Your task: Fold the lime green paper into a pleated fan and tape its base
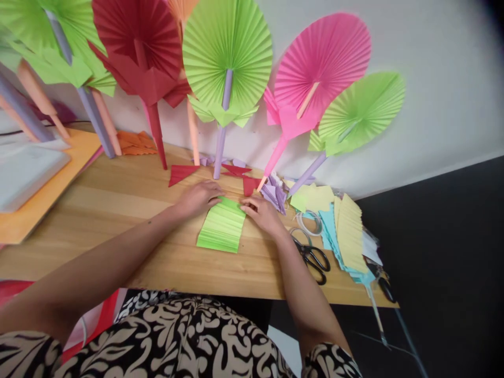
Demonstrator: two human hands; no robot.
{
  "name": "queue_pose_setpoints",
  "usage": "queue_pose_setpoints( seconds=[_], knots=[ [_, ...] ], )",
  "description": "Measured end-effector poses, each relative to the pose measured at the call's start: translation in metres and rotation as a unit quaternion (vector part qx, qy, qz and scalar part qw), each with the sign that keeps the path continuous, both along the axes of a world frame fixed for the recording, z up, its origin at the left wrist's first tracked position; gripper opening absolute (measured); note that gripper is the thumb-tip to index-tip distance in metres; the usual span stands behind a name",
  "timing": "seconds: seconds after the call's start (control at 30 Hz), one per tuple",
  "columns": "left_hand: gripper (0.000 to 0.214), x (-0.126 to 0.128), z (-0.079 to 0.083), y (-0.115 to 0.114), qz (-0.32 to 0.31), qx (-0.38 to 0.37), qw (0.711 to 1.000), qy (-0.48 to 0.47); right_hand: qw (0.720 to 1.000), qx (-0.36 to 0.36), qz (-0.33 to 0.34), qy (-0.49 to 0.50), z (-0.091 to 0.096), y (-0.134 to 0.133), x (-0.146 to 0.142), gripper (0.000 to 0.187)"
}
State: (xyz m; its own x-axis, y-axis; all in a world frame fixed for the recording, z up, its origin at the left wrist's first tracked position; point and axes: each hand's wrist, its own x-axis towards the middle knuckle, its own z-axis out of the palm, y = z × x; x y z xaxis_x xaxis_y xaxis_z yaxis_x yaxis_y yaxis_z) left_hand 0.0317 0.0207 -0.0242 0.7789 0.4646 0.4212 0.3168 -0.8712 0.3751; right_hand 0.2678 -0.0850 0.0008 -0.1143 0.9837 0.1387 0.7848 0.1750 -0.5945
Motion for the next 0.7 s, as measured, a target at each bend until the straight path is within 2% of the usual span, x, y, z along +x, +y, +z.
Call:
queue_pose_setpoints(
  seconds=[0.23,0.4,0.7],
  knots=[
    [0.026,-0.0022,-0.0015,0.0044,-0.034,-0.037,0.998,-0.022,0.999,0.028,-0.002,-0.02,-0.0074,-0.0019,-0.0003,0.01],
    [0.022,-0.0025,-0.0016,0.0054,-0.065,-0.056,0.996,-0.028,0.998,0.038,0.016,-0.039,-0.008,-0.0029,-0.0027,0.013],
    [0.021,-0.0004,-0.0015,0.0029,-0.066,-0.036,0.997,-0.011,0.994,0.038,0.05,-0.092,-0.0011,-0.0094,-0.0042,0.017]
  ],
)
